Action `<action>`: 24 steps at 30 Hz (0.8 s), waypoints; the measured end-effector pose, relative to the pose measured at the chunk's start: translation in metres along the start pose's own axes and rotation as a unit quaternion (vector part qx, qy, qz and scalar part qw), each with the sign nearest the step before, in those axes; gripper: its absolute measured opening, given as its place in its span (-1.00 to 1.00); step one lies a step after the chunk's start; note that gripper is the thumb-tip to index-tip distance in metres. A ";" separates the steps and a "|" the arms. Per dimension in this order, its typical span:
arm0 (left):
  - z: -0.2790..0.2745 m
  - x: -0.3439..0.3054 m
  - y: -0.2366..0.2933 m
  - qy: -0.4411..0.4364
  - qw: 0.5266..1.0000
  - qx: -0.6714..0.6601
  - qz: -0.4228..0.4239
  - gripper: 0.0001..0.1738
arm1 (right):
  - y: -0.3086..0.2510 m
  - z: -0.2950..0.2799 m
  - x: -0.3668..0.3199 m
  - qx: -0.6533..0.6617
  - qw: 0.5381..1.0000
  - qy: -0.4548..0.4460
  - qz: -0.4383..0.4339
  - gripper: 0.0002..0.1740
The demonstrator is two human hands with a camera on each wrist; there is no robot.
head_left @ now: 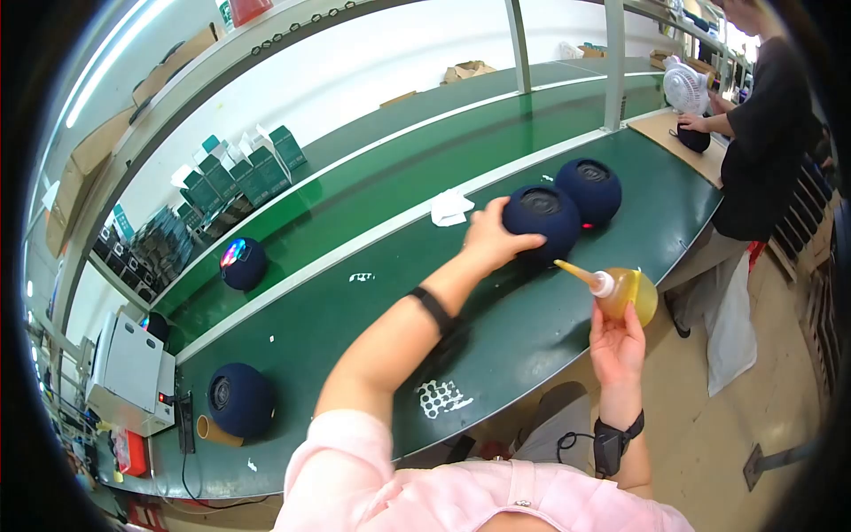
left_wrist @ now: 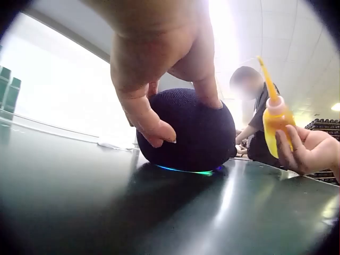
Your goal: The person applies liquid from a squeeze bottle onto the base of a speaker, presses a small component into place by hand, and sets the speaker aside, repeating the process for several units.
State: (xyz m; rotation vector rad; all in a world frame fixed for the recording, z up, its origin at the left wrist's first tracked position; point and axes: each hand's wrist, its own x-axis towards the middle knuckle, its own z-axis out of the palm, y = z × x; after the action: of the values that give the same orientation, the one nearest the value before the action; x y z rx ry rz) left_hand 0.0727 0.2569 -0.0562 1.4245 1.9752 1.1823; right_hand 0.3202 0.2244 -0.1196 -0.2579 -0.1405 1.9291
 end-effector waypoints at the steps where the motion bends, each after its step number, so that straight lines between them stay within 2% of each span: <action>1: 0.022 0.018 0.000 0.040 0.999 0.024 0.005 0.07 | -0.004 -0.002 0.004 -0.001 1.000 0.000 0.002 -0.62; 3: 0.054 0.052 0.005 0.035 0.999 -0.039 -0.006 0.02 | -0.011 -0.009 0.010 -0.005 0.999 0.004 -0.037 -0.62; 4: 0.065 0.061 0.008 -0.015 0.983 -0.181 -0.022 0.00 | -0.015 -0.013 0.013 -0.008 0.999 -0.006 -0.030 -0.61; 5: 0.071 0.065 0.011 -0.058 0.945 -0.321 -0.036 -0.02 | -0.019 -0.016 0.014 -0.013 1.000 -0.004 -0.017 -0.61; 7: 0.061 0.055 0.027 -0.072 0.947 -0.311 -0.039 -0.09 | -0.020 -0.017 0.015 -0.016 1.000 -0.013 -0.014 -0.60; 9: 0.057 0.050 0.014 -0.002 0.989 -0.138 0.053 -0.16 | -0.017 -0.014 0.016 -0.022 1.000 -0.007 0.008 -0.58; 10: 0.002 -0.002 0.055 -0.113 0.980 -0.158 -0.052 -0.21 | -0.016 -0.014 0.019 -0.007 0.999 -0.025 0.019 -0.58; 11: -0.018 -0.021 0.053 -0.108 0.981 -0.150 -0.054 -0.26 | -0.012 -0.014 0.023 0.009 0.999 -0.043 0.030 -0.57; 12: -0.034 -0.037 0.040 -0.090 0.987 -0.131 0.025 -0.28 | -0.007 -0.014 0.028 0.005 0.997 -0.046 0.059 -0.57; 14: -0.095 -0.104 0.040 -0.067 0.986 -0.121 0.089 -0.37 | 0.005 -0.013 0.034 -0.004 0.995 -0.077 0.063 -0.56; 16: -0.151 -0.171 0.034 0.028 0.987 0.035 0.156 -0.43 | 0.019 -0.010 0.037 -0.005 0.987 -0.112 0.116 -0.55; 17: -0.177 -0.199 0.029 0.086 0.972 0.109 0.191 -0.49 | 0.025 -0.008 0.038 0.002 0.981 -0.144 0.133 -0.54; 19: -0.224 -0.249 0.014 0.195 0.956 0.204 0.074 -0.55 | 0.037 -0.006 0.040 -0.003 0.980 -0.140 0.139 -0.54; 20: -0.243 -0.270 0.004 0.280 0.921 0.267 -0.028 -0.56 | 0.041 -0.006 0.041 -0.006 0.979 -0.138 0.147 -0.54; 21: -0.264 -0.292 -0.018 0.356 0.852 0.376 -0.082 -0.54 | 0.045 -0.005 0.038 -0.009 0.979 -0.135 0.153 -0.54; 23: -0.295 -0.326 -0.051 0.397 0.749 0.474 -0.237 -0.40 | 0.052 -0.003 0.036 -0.010 0.979 -0.128 0.156 -0.55; 24: -0.304 -0.341 -0.071 0.357 0.723 0.496 -0.322 -0.32 | 0.054 -0.001 0.035 -0.014 0.980 -0.120 0.156 -0.55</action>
State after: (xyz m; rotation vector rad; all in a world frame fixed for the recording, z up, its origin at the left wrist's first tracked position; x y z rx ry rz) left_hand -0.0639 -0.1806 0.0054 0.3554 3.5504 0.2527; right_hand 0.2595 0.2368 -0.1367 -0.0658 -0.3023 2.2696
